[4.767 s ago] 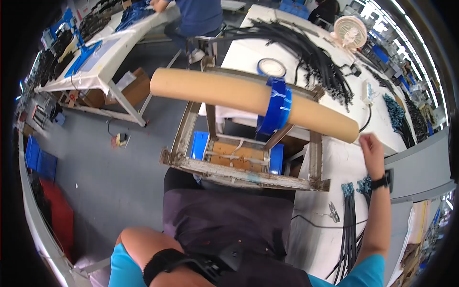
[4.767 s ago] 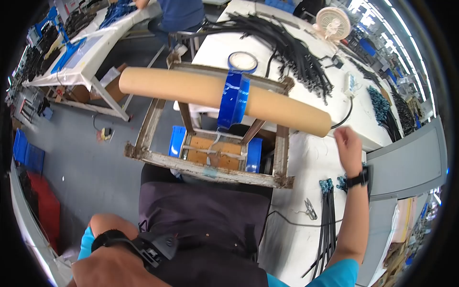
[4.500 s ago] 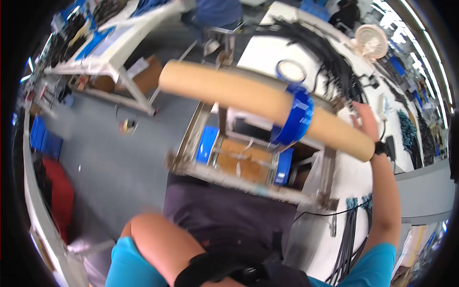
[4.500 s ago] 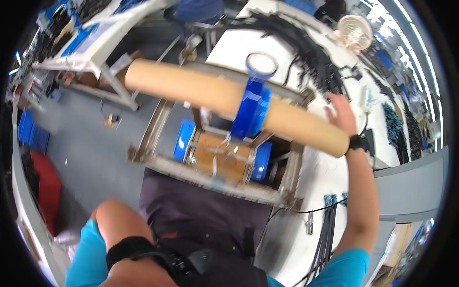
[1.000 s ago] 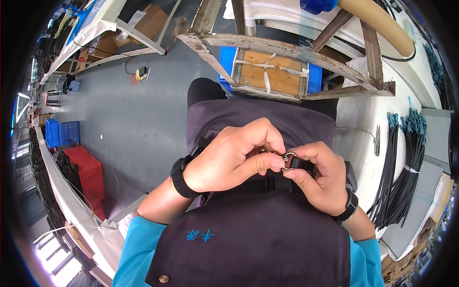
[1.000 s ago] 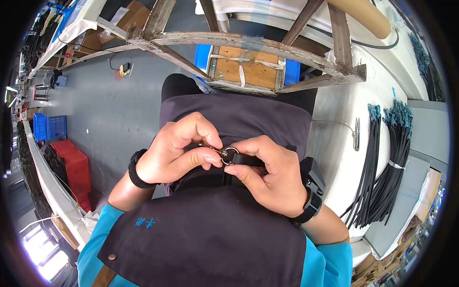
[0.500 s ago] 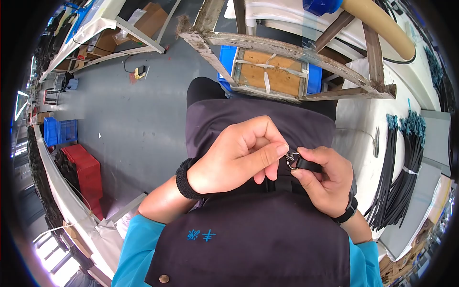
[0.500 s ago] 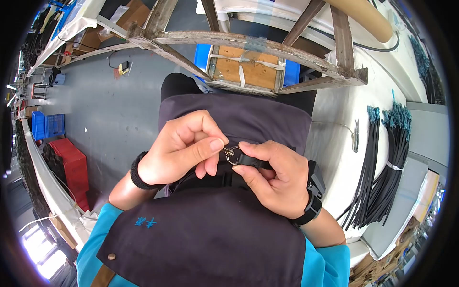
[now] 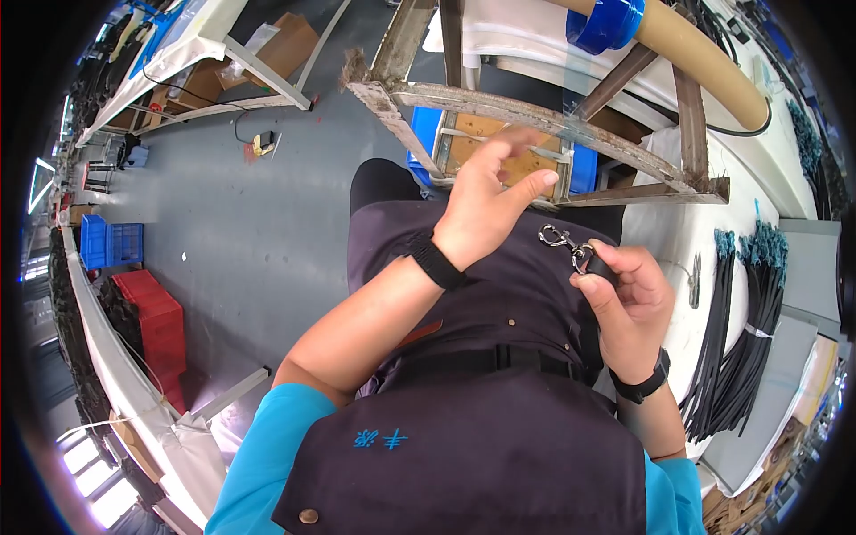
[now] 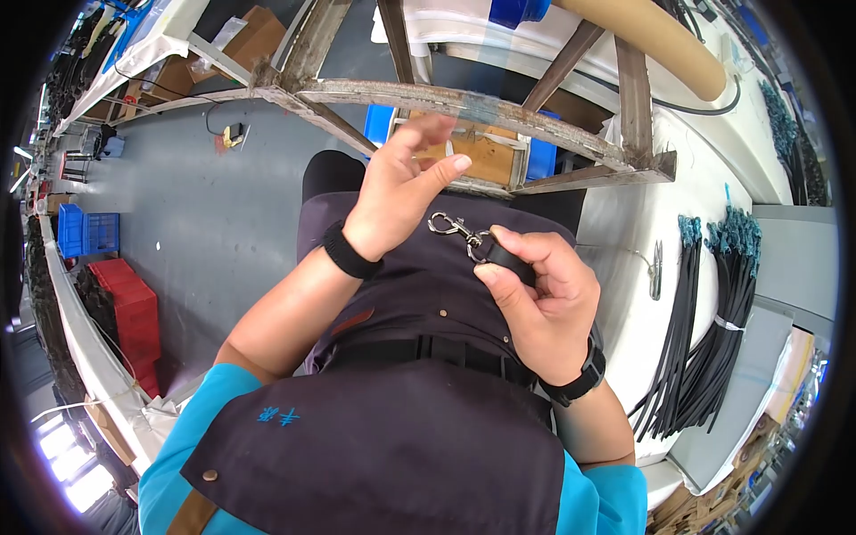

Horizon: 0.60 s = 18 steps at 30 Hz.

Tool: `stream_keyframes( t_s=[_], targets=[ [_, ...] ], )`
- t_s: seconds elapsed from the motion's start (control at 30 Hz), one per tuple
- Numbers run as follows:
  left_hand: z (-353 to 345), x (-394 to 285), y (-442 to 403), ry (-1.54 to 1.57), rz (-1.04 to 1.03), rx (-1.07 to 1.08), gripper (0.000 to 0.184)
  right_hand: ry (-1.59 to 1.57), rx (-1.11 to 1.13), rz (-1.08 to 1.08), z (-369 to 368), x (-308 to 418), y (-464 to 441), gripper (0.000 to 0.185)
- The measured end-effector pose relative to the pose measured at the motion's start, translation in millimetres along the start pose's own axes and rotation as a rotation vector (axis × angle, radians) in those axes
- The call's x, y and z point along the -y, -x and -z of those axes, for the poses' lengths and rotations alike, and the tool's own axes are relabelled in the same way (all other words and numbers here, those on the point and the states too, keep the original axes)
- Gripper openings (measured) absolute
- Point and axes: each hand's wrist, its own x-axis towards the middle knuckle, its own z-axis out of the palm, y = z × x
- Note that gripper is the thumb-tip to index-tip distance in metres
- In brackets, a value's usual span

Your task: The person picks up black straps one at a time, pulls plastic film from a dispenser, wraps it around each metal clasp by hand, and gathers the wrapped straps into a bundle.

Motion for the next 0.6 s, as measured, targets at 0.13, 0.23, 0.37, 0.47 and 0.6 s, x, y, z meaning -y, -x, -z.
stream_keyframes(
  t_s=[0.13, 0.23, 0.37, 0.47, 0.6],
  targets=[
    [-3.1, -16.0, 16.4, 0.135, 0.223, 0.053, 0.009, 0.045, 0.005, 0.007, 2.5, -0.7, -1.6, 0.027],
    [4.7, -36.3, 43.7, 0.309, 0.292, 0.107, 0.014, 0.06, 0.015, 0.045, -1.8, -1.2, -6.6, 0.028],
    [16.6, -53.2, 69.3, 0.449, 0.36, 0.123, 0.016, 0.114, 0.099, 0.11, -10.2, -4.0, -14.1, 0.029],
    [24.9, -63.0, 78.9, 0.553, 0.508, 0.156, 0.015, 0.205, 0.17, 0.209, -11.6, -4.8, -17.5, 0.03],
    [29.8, -65.3, 81.9, 0.643, 0.614, 0.176, 0.013, 0.225, 0.185, 0.202, -11.2, -5.6, -15.6, 0.03]
  ],
)
